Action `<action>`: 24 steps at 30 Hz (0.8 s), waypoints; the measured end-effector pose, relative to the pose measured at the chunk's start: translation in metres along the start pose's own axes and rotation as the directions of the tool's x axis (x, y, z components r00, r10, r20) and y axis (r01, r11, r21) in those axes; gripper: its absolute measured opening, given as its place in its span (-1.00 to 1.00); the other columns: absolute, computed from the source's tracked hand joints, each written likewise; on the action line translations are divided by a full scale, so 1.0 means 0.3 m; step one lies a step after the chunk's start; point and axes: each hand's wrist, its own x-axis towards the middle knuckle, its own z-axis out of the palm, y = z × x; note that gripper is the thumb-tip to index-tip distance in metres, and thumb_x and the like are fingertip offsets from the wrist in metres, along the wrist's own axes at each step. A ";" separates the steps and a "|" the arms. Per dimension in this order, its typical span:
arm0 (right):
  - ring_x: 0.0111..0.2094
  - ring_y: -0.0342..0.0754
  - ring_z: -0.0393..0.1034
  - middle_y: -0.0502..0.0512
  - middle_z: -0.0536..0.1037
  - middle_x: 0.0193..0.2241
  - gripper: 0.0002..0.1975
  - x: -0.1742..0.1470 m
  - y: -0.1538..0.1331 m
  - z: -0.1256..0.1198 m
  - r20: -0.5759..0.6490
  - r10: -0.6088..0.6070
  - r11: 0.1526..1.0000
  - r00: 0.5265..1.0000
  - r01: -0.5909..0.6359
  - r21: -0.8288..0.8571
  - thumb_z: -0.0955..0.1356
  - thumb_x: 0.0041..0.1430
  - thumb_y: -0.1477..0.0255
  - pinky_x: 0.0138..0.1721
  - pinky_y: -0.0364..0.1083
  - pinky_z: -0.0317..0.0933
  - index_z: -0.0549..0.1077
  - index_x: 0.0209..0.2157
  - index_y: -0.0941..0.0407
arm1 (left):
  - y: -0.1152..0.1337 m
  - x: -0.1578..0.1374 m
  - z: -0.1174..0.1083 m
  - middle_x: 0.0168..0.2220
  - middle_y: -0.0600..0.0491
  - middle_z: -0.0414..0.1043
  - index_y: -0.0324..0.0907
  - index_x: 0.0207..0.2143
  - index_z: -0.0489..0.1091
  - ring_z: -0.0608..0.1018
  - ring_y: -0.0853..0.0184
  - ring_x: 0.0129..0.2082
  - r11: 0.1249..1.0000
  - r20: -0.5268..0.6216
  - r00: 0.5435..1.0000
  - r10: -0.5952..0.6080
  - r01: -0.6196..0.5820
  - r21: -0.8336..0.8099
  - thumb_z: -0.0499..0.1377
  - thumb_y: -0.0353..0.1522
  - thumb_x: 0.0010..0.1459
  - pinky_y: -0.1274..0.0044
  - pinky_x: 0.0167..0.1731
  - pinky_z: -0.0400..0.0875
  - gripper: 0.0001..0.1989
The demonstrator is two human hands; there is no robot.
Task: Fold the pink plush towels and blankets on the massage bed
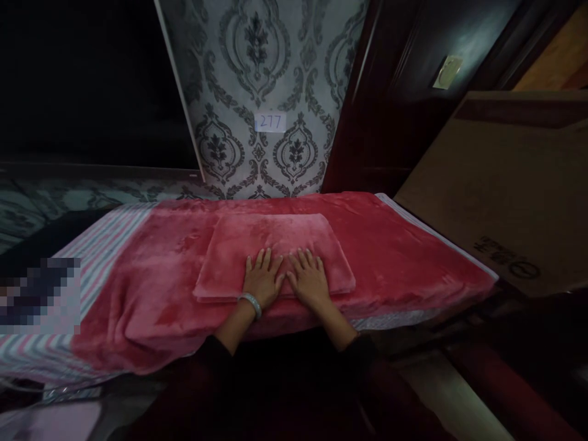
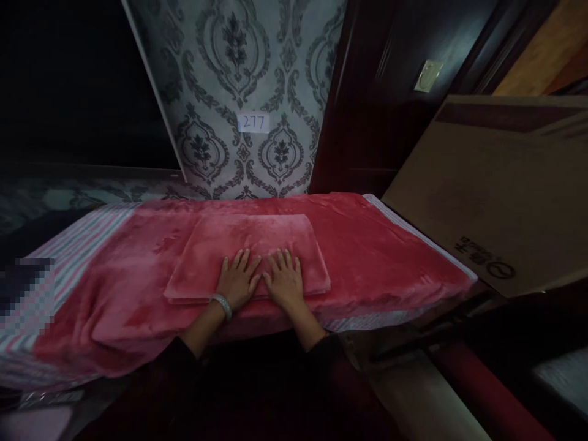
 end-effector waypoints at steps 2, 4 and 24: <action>0.42 0.15 -0.18 0.12 0.03 0.41 -0.44 -0.024 0.048 -0.008 -0.006 0.077 0.996 0.997 -0.078 -0.048 0.17 0.41 0.19 0.35 0.21 -0.24 0.17 0.36 0.04 | -0.036 -0.035 -0.012 0.44 -0.15 -0.14 -0.02 0.39 0.06 -0.04 0.02 0.43 1.000 0.003 1.000 -0.027 0.027 0.012 -0.05 -0.10 0.37 -0.05 0.32 -0.12 -0.41; 0.42 0.16 -0.19 0.11 0.02 0.42 -0.43 -0.058 0.110 -0.010 -0.013 0.153 0.983 0.988 -0.153 -0.100 0.17 0.41 0.18 0.35 0.21 -0.23 0.16 0.37 0.04 | -0.092 -0.084 -0.021 0.43 -0.18 -0.13 -0.04 0.39 0.04 -0.04 0.02 0.43 0.995 0.000 0.996 -0.084 0.084 0.045 -0.03 -0.09 0.36 -0.05 0.32 -0.11 -0.39; 0.39 0.21 -0.07 0.13 0.16 0.37 -0.48 0.505 0.122 -0.088 0.025 0.077 0.997 0.997 -0.077 0.005 0.11 0.45 0.18 0.32 0.33 -0.17 0.20 0.34 0.00 | -0.303 0.499 -0.113 0.40 -0.16 0.03 -0.14 0.36 0.12 0.07 -0.03 0.39 0.994 0.070 0.991 -0.112 0.113 -0.013 -0.12 -0.12 0.35 -0.07 0.32 -0.15 -0.39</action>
